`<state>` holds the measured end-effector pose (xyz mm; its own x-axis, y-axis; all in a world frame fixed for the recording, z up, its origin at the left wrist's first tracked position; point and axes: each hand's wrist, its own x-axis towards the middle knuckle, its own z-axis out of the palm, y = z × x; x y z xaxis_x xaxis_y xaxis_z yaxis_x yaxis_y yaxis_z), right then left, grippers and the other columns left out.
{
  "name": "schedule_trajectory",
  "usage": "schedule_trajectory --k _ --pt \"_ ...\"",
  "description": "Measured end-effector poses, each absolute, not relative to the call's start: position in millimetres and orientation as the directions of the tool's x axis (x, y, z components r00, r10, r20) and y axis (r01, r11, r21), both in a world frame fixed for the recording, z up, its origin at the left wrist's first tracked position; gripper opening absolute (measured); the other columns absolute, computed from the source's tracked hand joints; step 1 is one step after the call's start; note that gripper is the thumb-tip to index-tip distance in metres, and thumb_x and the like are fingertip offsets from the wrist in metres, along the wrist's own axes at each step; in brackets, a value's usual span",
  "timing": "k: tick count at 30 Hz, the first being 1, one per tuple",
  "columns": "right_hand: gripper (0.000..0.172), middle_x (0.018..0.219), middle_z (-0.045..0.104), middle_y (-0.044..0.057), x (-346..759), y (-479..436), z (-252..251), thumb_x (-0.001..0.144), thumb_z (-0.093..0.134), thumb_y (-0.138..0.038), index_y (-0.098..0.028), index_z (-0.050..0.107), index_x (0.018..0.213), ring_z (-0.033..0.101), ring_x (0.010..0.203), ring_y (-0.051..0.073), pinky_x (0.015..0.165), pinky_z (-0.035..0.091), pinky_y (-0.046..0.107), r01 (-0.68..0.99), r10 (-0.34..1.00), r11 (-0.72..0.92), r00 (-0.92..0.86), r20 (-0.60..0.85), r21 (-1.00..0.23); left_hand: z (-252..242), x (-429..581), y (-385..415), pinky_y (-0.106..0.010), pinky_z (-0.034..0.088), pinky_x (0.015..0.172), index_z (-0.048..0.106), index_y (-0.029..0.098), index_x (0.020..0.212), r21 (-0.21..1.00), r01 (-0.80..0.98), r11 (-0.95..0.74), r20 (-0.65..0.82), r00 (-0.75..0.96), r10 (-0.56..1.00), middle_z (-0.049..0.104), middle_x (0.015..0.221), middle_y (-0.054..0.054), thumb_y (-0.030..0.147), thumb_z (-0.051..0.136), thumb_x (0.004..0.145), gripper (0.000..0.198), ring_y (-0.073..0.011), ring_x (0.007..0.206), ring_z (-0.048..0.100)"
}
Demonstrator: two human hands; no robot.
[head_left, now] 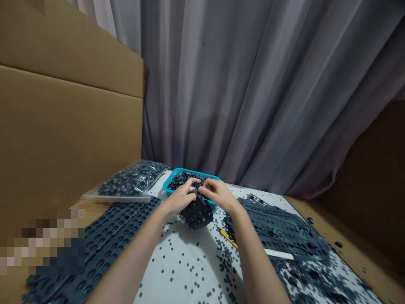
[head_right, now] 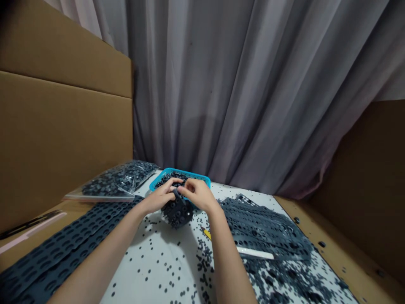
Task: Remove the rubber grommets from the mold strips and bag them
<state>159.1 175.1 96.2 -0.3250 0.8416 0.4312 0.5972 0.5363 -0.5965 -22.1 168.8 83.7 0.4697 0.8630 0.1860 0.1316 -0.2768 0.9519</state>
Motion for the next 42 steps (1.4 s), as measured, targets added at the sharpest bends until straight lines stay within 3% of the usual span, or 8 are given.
schedule_trajectory --k 3,8,17,20,27,32,36,42 --pt "0.030 0.050 0.039 -0.006 149 161 102 0.075 0.061 -0.033 -0.017 0.045 0.054 0.032 0.050 0.008 0.050 0.020 0.024 0.571 0.826 0.562 -0.422 0.372 -0.599 89 -25 162 -0.023 0.032 0.058 0.042 0.020 0.125 0.886 0.193 -0.422 0.282 0.499 0.820 0.052 0.068 0.005 0.014 0.046 0.071 0.055 -0.0125 0.061 0.044" --pt "0.030 0.048 0.035 -0.007 146 161 96 0.068 0.066 -0.030 -0.015 0.048 0.050 0.026 0.049 0.007 0.049 0.017 0.024 0.105 0.844 0.318 -0.485 0.231 -0.942 103 -25 150 -0.023 0.032 0.055 0.051 0.021 0.119 0.852 0.213 -0.478 0.312 0.526 0.791 0.056 0.066 0.003 0.029 0.051 0.081 0.039 -0.0130 0.059 0.047" --pt "0.042 0.053 0.022 -0.006 121 170 78 0.084 0.044 -0.051 -0.021 0.031 0.056 0.025 0.048 0.011 0.049 0.031 0.026 -0.353 0.878 0.327 -0.229 0.420 -0.876 107 -14 154 -0.017 0.032 0.046 0.052 0.018 0.108 0.847 -0.492 -0.200 0.329 0.190 0.925 0.047 0.053 0.009 0.038 0.069 0.068 0.048 -0.0059 0.043 0.043" --pt "0.044 0.055 0.024 -0.005 138 186 69 0.087 0.033 -0.054 -0.022 0.029 0.058 0.029 0.050 0.012 0.053 0.034 0.028 -0.148 0.879 0.459 -0.063 0.472 -0.876 110 -22 156 -0.016 0.028 0.043 0.054 0.018 0.107 0.887 -0.388 -0.251 0.322 0.130 0.938 0.044 0.051 0.010 0.038 0.067 0.069 0.044 -0.0054 0.041 0.037" --pt "0.032 0.066 0.045 -0.001 183 223 30 0.061 0.069 -0.048 -0.020 0.055 0.067 0.041 0.073 0.019 0.069 0.032 0.030 0.394 0.893 0.359 0.117 0.434 -0.846 117 -24 154 -0.027 0.041 0.074 0.065 0.018 0.091 0.960 0.086 -0.267 0.252 0.158 0.955 0.062 0.077 0.000 0.032 0.052 0.077 0.023 -0.0179 0.080 0.056" --pt "0.028 0.093 0.055 0.007 187 225 20 0.058 0.073 -0.043 -0.022 0.067 0.077 0.041 0.100 0.030 0.083 0.030 0.041 0.570 0.887 0.273 0.162 0.433 -0.775 115 -22 151 -0.027 0.039 0.064 0.059 0.019 0.100 0.976 0.184 -0.113 0.075 0.204 0.976 0.058 0.066 0.002 0.025 0.051 0.071 0.031 -0.0177 0.068 0.056" --pt "0.023 0.101 0.057 0.009 182 212 49 0.074 0.060 -0.042 -0.020 0.066 0.081 0.045 0.103 0.027 0.087 0.031 0.039 0.603 0.855 0.374 0.070 0.514 -0.705 109 -20 154 -0.028 0.042 0.063 0.050 0.017 0.110 0.985 0.149 -0.083 0.046 0.238 0.970 0.061 0.070 0.001 0.024 0.050 0.071 0.039 -0.0180 0.067 0.059" --pt "0.025 0.067 0.056 0.000 153 166 102 0.078 0.060 -0.042 -0.019 0.055 0.070 0.050 0.069 0.016 0.066 0.035 0.027 0.631 0.751 0.645 -0.420 0.509 -0.432 98 -18 164 -0.030 0.040 0.080 0.045 0.015 0.119 0.956 0.140 -0.259 0.230 0.197 0.953 0.064 0.080 -0.003 0.026 0.048 0.078 0.043 -0.0192 0.083 0.059"
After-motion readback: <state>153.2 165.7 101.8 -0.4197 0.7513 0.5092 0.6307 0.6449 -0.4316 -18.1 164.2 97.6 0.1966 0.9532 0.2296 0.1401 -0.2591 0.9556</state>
